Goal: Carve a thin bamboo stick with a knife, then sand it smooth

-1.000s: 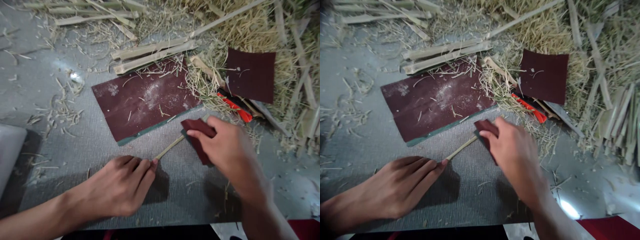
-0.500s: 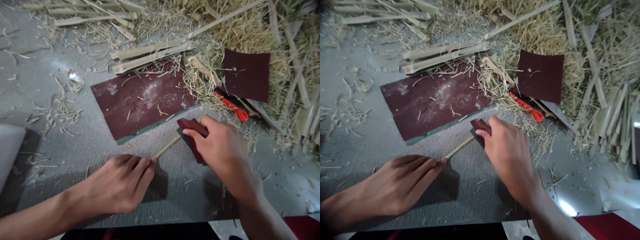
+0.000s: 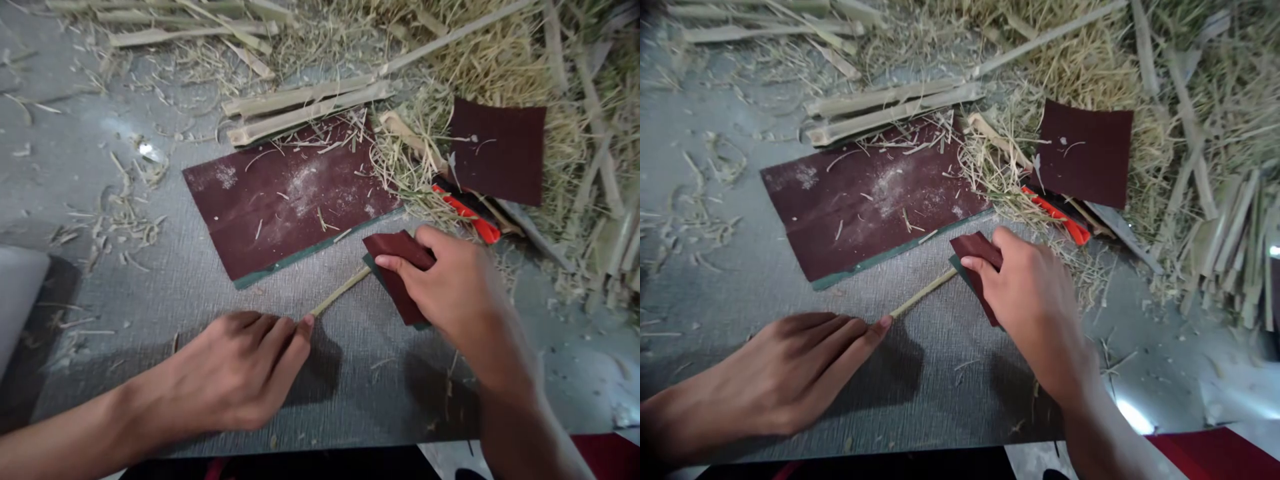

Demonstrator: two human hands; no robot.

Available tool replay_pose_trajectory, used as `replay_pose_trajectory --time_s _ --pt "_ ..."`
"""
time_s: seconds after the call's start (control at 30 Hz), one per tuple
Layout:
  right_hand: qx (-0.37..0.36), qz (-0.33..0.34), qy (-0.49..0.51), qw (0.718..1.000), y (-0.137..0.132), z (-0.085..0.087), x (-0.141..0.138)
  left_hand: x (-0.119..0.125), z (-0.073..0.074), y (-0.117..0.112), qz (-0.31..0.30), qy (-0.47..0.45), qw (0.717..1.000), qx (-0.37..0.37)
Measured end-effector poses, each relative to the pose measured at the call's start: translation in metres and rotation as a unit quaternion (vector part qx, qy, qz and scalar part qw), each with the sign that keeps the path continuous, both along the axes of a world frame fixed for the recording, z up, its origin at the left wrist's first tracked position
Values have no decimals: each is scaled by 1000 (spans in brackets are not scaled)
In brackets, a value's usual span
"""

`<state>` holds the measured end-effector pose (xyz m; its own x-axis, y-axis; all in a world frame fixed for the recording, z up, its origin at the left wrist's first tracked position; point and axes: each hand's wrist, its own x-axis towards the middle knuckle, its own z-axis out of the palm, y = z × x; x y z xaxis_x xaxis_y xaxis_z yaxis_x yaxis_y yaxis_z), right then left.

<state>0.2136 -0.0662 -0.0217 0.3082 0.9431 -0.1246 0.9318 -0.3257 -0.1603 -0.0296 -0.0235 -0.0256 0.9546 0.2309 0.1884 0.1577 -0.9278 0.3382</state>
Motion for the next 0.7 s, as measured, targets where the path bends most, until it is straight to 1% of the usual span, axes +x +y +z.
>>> replay_pose_trajectory --time_s 0.1,0.23,0.3,0.4,0.53,0.6,0.7 --pt "19 6 23 1000 -1 0 0 0 -1 1 -24 -14 999 37" --pt "41 0 48 998 -1 0 8 1 -1 2 -6 -15 999 32" --pt "41 2 47 998 -1 1 6 2 -1 1 4 -19 999 30" --pt "34 26 51 998 -5 1 -13 2 -2 0 17 -16 999 24" --pt "24 91 108 990 -11 3 -42 2 -3 0 23 -10 1000 -8" --pt "49 97 86 990 -12 4 -45 1 -3 0 27 -20 999 -21" --pt "93 57 23 994 -11 4 -38 1 -3 1 37 -37 998 -29"
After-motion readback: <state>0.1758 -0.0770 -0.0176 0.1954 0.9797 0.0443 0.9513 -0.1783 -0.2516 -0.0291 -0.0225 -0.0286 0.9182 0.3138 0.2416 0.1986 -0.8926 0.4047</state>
